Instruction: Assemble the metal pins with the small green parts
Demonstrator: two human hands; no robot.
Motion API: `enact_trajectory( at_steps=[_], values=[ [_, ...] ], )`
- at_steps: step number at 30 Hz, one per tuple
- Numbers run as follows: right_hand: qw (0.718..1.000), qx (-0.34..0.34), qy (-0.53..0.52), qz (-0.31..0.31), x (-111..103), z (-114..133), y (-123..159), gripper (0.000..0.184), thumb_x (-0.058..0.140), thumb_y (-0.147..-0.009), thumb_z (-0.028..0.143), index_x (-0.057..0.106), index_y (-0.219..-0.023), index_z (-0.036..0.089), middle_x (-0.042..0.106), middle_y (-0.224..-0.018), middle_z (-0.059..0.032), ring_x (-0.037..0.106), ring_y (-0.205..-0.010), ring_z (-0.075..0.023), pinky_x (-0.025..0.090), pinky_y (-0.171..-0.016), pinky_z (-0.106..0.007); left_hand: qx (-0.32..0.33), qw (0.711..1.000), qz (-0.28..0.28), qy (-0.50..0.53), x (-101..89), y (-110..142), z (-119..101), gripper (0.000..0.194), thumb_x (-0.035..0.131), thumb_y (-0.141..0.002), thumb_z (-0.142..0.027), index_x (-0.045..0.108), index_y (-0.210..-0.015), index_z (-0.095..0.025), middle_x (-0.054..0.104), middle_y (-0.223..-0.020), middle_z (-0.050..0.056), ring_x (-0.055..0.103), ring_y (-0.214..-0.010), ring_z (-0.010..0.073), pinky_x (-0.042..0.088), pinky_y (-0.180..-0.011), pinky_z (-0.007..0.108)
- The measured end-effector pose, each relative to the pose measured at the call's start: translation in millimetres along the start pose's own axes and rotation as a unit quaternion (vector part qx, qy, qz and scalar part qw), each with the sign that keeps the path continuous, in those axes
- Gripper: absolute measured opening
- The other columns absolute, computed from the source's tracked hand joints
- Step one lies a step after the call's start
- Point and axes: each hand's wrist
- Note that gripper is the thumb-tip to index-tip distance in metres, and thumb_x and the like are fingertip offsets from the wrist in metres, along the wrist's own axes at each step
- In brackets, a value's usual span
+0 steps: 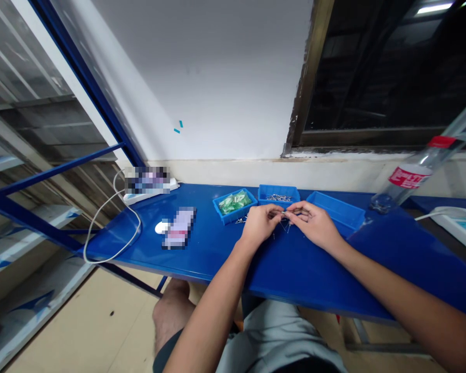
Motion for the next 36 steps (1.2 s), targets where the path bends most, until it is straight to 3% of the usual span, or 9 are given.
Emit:
enact_trajectory(
  at_steps=[4,8,14,26,29,32,36],
  values=[
    [1.000,-0.008,-0.020,-0.003,-1,0,0,0.038,0.082,-0.086,0.053,0.070,-0.105,0.022,0.076,-0.101,-0.0095,0.074,-0.095,-0.0244,0.065,-0.081,-0.037,0.017,0.999,-0.018,0.025,-0.5,-2,-1,0.021,0.072,-0.090,-0.010,0.079,-0.109,-0.017,0.083,-0.101,0.007,0.080,-0.091,0.0186,0.064,-0.088,0.030],
    [1.000,-0.014,-0.015,-0.012,-2,2,-1,0.043,0.083,-0.085,0.052,0.070,-0.113,0.022,0.074,-0.100,-0.0092,0.073,-0.097,-0.0240,0.065,-0.084,-0.038,0.001,0.997,-0.027,0.067,0.5,-1,-2,0.032,0.073,-0.091,-0.012,0.074,-0.123,-0.018,0.083,-0.105,0.006,0.081,-0.096,0.0195,0.064,-0.093,0.033],
    [0.999,-0.016,-0.023,-0.032,0,7,0,0.047,0.083,-0.085,0.050,0.067,-0.119,0.022,0.072,-0.098,-0.0079,0.072,-0.090,-0.0221,0.064,-0.081,-0.036,-0.014,0.993,-0.014,0.113,1.4,0,-4,0.036,0.073,-0.093,-0.016,0.070,-0.128,-0.018,0.083,-0.108,0.008,0.081,-0.099,0.0220,0.065,-0.094,0.037],
    [0.997,-0.049,-0.011,-0.060,-1,8,0,0.045,0.082,-0.087,0.044,0.065,-0.123,0.024,0.070,-0.098,-0.0058,0.071,-0.088,-0.0209,0.062,-0.075,-0.034,0.048,0.988,0.031,0.142,3.0,0,0,0.038,0.061,-0.100,-0.017,0.066,-0.137,-0.019,0.078,-0.126,0.010,0.075,-0.120,0.0247,0.061,-0.106,0.040],
    [0.996,-0.060,0.021,-0.064,-1,10,0,0.040,0.078,-0.090,0.042,0.066,-0.123,0.023,0.069,-0.098,-0.0063,0.071,-0.086,-0.0215,0.061,-0.074,-0.035,0.066,0.992,0.044,0.103,1.0,1,-2,0.043,0.056,-0.103,-0.019,0.059,-0.146,-0.021,0.076,-0.131,0.010,0.074,-0.122,0.0238,0.060,-0.106,0.040],
    [0.984,-0.113,0.121,-0.066,-7,15,-3,0.024,0.068,-0.096,0.037,0.071,-0.115,0.023,0.070,-0.102,-0.0078,0.069,-0.083,-0.0214,0.060,-0.073,-0.037,0.089,0.995,0.043,-0.003,-1.2,2,-3,0.043,0.058,-0.102,-0.022,0.060,-0.145,-0.021,0.074,-0.134,0.010,0.071,-0.125,0.0252,0.056,-0.110,0.042],
    [0.927,-0.191,0.308,-0.091,-28,17,-10,0.017,0.060,-0.097,0.025,0.073,-0.107,0.023,0.070,-0.102,-0.0088,0.068,-0.087,-0.0243,0.058,-0.084,-0.041,0.125,0.978,0.076,-0.146,-1.6,2,1,0.032,0.065,-0.099,-0.034,0.075,-0.124,-0.017,0.075,-0.131,0.013,0.070,-0.124,0.0289,0.053,-0.112,0.044]
  ],
)
Point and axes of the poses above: each hand's wrist, its own y-axis away from the middle knuckle, its own x-axis out of the palm, z = x × y
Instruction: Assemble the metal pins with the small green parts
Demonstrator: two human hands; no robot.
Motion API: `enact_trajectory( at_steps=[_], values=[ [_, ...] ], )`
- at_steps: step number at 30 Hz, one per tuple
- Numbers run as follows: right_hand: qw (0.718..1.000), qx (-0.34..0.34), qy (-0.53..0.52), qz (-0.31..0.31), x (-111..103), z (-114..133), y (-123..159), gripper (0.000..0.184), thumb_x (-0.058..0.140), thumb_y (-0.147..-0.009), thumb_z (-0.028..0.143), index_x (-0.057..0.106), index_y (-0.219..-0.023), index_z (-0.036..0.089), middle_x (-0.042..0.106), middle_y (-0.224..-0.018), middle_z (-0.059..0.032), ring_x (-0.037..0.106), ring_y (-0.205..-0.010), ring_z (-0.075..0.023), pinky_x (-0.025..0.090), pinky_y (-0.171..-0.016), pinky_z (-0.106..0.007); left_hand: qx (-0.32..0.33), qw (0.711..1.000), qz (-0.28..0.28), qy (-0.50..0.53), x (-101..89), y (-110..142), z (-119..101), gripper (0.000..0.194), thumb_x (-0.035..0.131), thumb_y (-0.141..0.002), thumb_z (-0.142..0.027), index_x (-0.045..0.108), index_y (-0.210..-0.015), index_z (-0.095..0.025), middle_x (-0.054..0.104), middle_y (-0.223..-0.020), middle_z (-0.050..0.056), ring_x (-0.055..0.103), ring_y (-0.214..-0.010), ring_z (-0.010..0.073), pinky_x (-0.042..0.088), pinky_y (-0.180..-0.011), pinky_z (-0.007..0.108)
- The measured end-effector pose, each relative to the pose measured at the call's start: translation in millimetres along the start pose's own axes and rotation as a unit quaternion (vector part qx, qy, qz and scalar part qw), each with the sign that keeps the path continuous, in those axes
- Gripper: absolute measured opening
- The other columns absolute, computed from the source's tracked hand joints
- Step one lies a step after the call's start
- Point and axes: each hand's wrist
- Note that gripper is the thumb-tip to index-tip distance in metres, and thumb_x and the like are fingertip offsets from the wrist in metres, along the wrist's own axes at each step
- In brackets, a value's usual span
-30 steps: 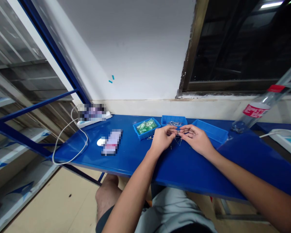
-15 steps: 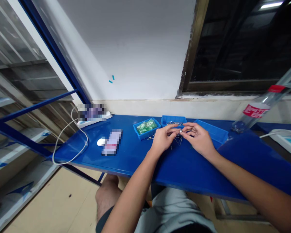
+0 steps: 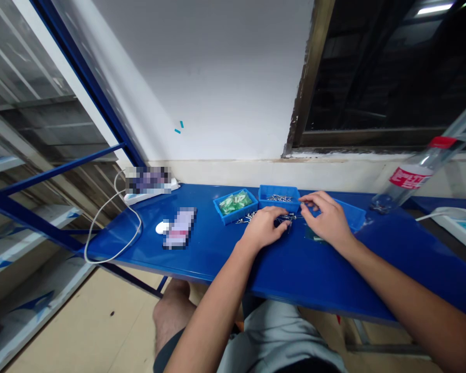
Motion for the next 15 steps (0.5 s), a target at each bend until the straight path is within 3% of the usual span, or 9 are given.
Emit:
enact_trajectory(
  at_steps=[3,6,11,15],
  values=[
    [0.990,-0.019,0.139,-0.006,-8,-15,-3,0.019,0.058,-0.096,0.023,0.073,-0.107,0.021,0.072,-0.103,-0.0123,0.065,-0.105,-0.0324,0.053,-0.094,-0.046,0.004,0.997,0.039,-0.064,2.8,1,2,0.032,0.070,-0.095,-0.046,0.080,-0.112,-0.021,0.075,-0.132,0.011,0.066,-0.128,0.0303,0.051,-0.111,0.045],
    [0.974,-0.005,0.228,0.017,-10,-27,-1,0.019,0.058,-0.096,0.025,0.074,-0.106,0.019,0.072,-0.101,-0.0137,0.062,-0.105,-0.0351,0.050,-0.092,-0.048,-0.006,0.993,0.072,-0.096,5.3,2,4,0.032,0.075,-0.091,-0.048,0.080,-0.112,-0.024,0.075,-0.133,0.007,0.065,-0.129,0.0307,0.049,-0.112,0.045],
    [0.964,0.005,0.262,0.047,-5,-31,3,0.020,0.061,-0.097,0.035,0.074,-0.103,0.020,0.075,-0.101,-0.0130,0.060,-0.101,-0.0356,0.047,-0.089,-0.048,0.000,0.990,0.086,-0.114,5.6,2,10,0.022,0.069,-0.097,-0.029,0.078,-0.116,-0.024,0.078,-0.125,0.005,0.070,-0.118,0.0252,0.051,-0.105,0.037],
    [0.970,-0.010,0.238,0.044,-3,-24,4,0.021,0.060,-0.099,0.037,0.073,-0.105,0.021,0.075,-0.104,-0.0117,0.059,-0.103,-0.0352,0.047,-0.089,-0.049,-0.028,0.989,0.073,-0.128,3.0,2,10,0.019,0.069,-0.095,-0.025,0.079,-0.110,-0.023,0.081,-0.114,0.006,0.072,-0.105,0.0245,0.055,-0.096,0.035]
  ],
)
Point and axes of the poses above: each hand's wrist, its own y-axis away from the middle knuckle, its own x-axis out of the palm, z = x × y
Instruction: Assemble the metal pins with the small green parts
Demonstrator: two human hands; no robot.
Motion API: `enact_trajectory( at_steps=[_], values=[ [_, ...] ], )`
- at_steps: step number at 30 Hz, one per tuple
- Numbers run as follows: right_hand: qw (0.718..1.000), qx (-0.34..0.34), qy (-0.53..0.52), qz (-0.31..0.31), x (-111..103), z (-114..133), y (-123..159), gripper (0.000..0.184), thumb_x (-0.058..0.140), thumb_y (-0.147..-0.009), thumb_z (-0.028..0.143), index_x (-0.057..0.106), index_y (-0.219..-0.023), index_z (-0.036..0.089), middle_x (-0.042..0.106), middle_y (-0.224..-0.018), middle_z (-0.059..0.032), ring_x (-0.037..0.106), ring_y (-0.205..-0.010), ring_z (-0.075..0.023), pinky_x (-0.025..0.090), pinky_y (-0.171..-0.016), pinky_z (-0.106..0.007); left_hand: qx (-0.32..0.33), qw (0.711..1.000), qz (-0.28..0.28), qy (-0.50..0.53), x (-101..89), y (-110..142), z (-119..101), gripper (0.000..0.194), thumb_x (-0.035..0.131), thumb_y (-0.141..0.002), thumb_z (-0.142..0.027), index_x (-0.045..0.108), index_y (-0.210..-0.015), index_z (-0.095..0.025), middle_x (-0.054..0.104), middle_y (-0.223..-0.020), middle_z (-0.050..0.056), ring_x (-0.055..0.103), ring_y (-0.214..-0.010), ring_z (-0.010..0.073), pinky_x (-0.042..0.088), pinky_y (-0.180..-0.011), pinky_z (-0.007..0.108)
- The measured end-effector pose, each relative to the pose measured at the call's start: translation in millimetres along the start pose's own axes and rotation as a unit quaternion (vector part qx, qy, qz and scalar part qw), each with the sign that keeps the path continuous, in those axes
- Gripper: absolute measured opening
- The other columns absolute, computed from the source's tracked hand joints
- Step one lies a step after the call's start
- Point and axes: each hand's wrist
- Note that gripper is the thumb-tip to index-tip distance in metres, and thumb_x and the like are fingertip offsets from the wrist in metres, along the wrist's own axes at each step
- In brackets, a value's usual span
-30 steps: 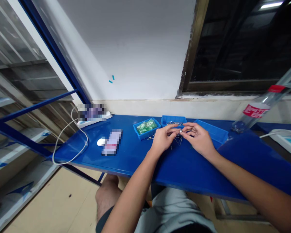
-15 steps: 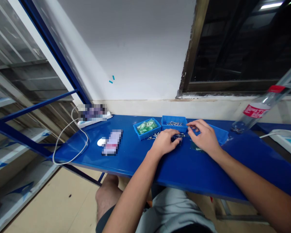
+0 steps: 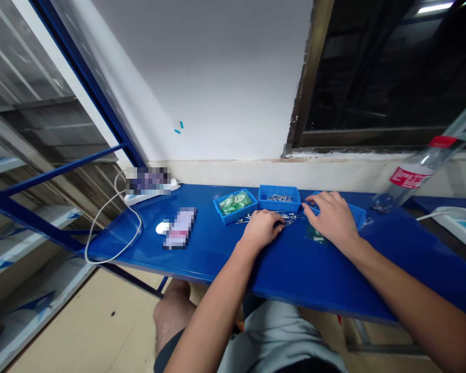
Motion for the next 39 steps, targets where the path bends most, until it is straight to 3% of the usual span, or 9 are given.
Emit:
enact_trajectory(
  at_steps=[8,14,22,28,39],
  values=[
    [0.989,-0.075,-0.131,0.004,-3,24,1,0.017,0.060,-0.102,0.033,0.072,-0.106,0.022,0.071,-0.106,-0.0108,0.062,-0.105,-0.0309,0.051,-0.095,-0.048,-0.009,1.000,-0.007,0.026,0.4,0,2,0.021,0.067,-0.093,-0.014,0.080,-0.108,-0.022,0.081,-0.110,0.004,0.072,-0.102,0.0236,0.055,-0.097,0.033],
    [0.981,-0.083,-0.175,0.013,-1,30,3,0.015,0.060,-0.101,0.032,0.071,-0.107,0.024,0.069,-0.107,-0.0109,0.063,-0.108,-0.0314,0.053,-0.096,-0.048,0.010,0.999,-0.007,0.051,6.4,-2,8,0.035,0.058,-0.090,-0.002,0.079,-0.112,-0.019,0.081,-0.112,0.006,0.074,-0.104,0.0226,0.055,-0.101,0.033],
    [0.972,-0.076,-0.220,0.031,-5,34,2,0.014,0.061,-0.100,0.029,0.073,-0.106,0.025,0.070,-0.107,-0.0106,0.064,-0.105,-0.0303,0.054,-0.096,-0.049,0.021,0.997,-0.041,0.065,6.1,-2,7,0.036,0.055,-0.091,-0.002,0.076,-0.115,-0.019,0.079,-0.114,0.007,0.073,-0.107,0.0226,0.057,-0.101,0.035],
    [0.958,-0.063,-0.280,0.030,-3,38,3,0.015,0.058,-0.102,0.029,0.071,-0.108,0.026,0.073,-0.109,-0.0092,0.069,-0.105,-0.0285,0.055,-0.097,-0.047,-0.011,0.967,-0.155,0.204,1.5,-4,0,0.032,0.063,-0.093,-0.005,0.072,-0.120,-0.019,0.077,-0.117,0.008,0.075,-0.100,0.0188,0.061,-0.096,0.033],
    [0.936,-0.002,-0.344,0.074,4,39,7,0.010,0.065,-0.093,0.026,0.070,-0.102,0.025,0.077,-0.096,-0.0045,0.072,-0.082,-0.0231,0.059,-0.079,-0.039,-0.019,0.928,-0.168,0.332,3.7,-5,-6,0.033,0.067,-0.089,-0.003,0.072,-0.119,-0.017,0.076,-0.118,0.010,0.077,-0.097,0.0170,0.065,-0.088,0.031]
  ],
)
Point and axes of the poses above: each hand's wrist, its own y-axis away from the middle knuckle, its own x-axis out of the palm, z = x × y
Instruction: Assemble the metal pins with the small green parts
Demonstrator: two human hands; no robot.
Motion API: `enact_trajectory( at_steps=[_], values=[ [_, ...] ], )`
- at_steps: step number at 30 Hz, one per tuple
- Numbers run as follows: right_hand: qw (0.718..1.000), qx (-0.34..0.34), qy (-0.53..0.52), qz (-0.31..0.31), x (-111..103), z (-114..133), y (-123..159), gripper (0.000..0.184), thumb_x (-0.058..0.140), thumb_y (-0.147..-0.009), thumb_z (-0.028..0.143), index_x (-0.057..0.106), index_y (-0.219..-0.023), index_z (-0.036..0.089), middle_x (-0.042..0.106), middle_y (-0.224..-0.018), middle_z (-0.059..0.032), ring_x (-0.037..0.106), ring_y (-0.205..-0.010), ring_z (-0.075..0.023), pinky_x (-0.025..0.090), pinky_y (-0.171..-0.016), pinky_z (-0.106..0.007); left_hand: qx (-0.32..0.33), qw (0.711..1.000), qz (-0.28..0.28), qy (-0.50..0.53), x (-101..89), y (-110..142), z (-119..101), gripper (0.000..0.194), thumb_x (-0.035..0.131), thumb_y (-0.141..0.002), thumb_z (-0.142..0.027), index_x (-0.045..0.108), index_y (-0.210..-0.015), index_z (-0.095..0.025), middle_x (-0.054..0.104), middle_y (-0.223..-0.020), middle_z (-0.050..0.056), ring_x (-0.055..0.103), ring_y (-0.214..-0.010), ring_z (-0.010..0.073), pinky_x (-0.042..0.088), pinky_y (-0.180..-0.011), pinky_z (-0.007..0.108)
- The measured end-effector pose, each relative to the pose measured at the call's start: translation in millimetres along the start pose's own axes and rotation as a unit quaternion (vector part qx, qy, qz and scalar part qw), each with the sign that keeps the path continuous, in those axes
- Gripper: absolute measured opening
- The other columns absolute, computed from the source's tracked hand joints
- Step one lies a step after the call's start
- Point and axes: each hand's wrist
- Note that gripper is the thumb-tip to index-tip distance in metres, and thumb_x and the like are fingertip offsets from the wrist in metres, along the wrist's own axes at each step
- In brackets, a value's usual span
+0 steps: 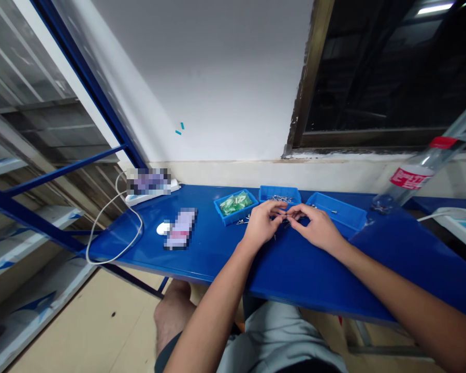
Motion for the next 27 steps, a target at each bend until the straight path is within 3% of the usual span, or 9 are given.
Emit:
enact_trajectory(
  at_steps=[4,7,10,13,16,20,24,27],
  values=[
    [1.000,0.017,-0.025,-0.001,2,3,0,0.030,0.064,-0.088,0.024,0.067,-0.118,0.024,0.073,-0.089,-0.0030,0.067,-0.074,-0.0202,0.059,-0.074,-0.036,-0.001,0.999,-0.014,-0.044,-1.6,0,-5,0.032,0.069,-0.093,-0.015,0.070,-0.125,-0.018,0.072,-0.126,0.012,0.075,-0.101,0.0192,0.065,-0.083,0.030],
    [1.000,0.024,-0.014,-0.012,2,5,0,0.040,0.061,-0.087,0.021,0.066,-0.126,0.023,0.069,-0.085,-0.0023,0.062,-0.068,-0.0186,0.057,-0.067,-0.034,-0.012,0.995,-0.013,-0.100,-3.8,0,-10,0.031,0.067,-0.098,-0.032,0.071,-0.126,-0.019,0.076,-0.114,0.011,0.075,-0.094,0.0204,0.063,-0.079,0.030],
    [0.999,0.032,-0.007,-0.023,-2,5,-1,0.028,0.059,-0.090,0.023,0.071,-0.115,0.023,0.068,-0.085,-0.0033,0.062,-0.068,-0.0188,0.055,-0.064,-0.033,-0.049,0.992,0.028,-0.115,-5.5,2,-16,0.040,0.060,-0.103,-0.045,0.069,-0.132,-0.019,0.079,-0.091,0.006,0.075,-0.079,0.0195,0.062,-0.075,0.030],
    [0.999,0.035,0.004,-0.027,-5,4,-1,0.014,0.062,-0.091,0.025,0.073,-0.101,0.024,0.071,-0.085,-0.0030,0.063,-0.070,-0.0195,0.054,-0.068,-0.035,-0.067,0.990,0.083,-0.089,-6.0,3,-20,0.044,0.055,-0.105,-0.050,0.070,-0.133,-0.020,0.081,-0.088,0.004,0.077,-0.077,0.0197,0.062,-0.074,0.029],
    [1.000,0.020,0.008,-0.012,-5,3,0,0.010,0.065,-0.091,0.025,0.074,-0.096,0.025,0.073,-0.090,-0.0034,0.063,-0.071,-0.0196,0.053,-0.068,-0.035,-0.057,0.993,0.087,-0.052,-5.2,3,-20,0.034,0.060,-0.103,-0.044,0.076,-0.120,-0.020,0.083,-0.100,0.006,0.080,-0.091,0.0218,0.063,-0.081,0.030],
    [1.000,0.005,-0.016,0.002,-1,4,0,0.014,0.068,-0.093,0.030,0.076,-0.103,0.025,0.075,-0.095,-0.0054,0.065,-0.072,-0.0201,0.056,-0.068,-0.036,-0.066,0.997,0.047,-0.001,-2.6,2,-11,0.022,0.068,-0.096,-0.022,0.076,-0.117,-0.017,0.083,-0.106,0.008,0.081,-0.099,0.0222,0.064,-0.090,0.032],
    [0.999,0.021,-0.024,0.002,1,6,0,0.019,0.069,-0.094,0.039,0.076,-0.106,0.026,0.078,-0.100,-0.0062,0.070,-0.078,-0.0227,0.060,-0.075,-0.040,-0.064,0.998,0.019,0.012,-1.4,3,-3,0.054,0.066,-0.093,-0.009,0.059,-0.145,-0.021,0.082,-0.111,0.007,0.080,-0.101,0.0208,0.065,-0.095,0.035],
    [0.998,0.043,-0.035,-0.010,0,9,1,0.020,0.065,-0.097,0.042,0.076,-0.103,0.026,0.079,-0.101,-0.0063,0.072,-0.080,-0.0239,0.060,-0.074,-0.039,-0.052,0.998,0.031,-0.027,-2.8,3,-2,0.062,0.067,-0.094,-0.011,0.051,-0.152,-0.023,0.082,-0.111,0.006,0.080,-0.100,0.0206,0.065,-0.094,0.033]
  ],
)
Point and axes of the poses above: each hand's wrist, its own y-axis away from the middle knuckle, its own x-axis out of the palm, z = x × y
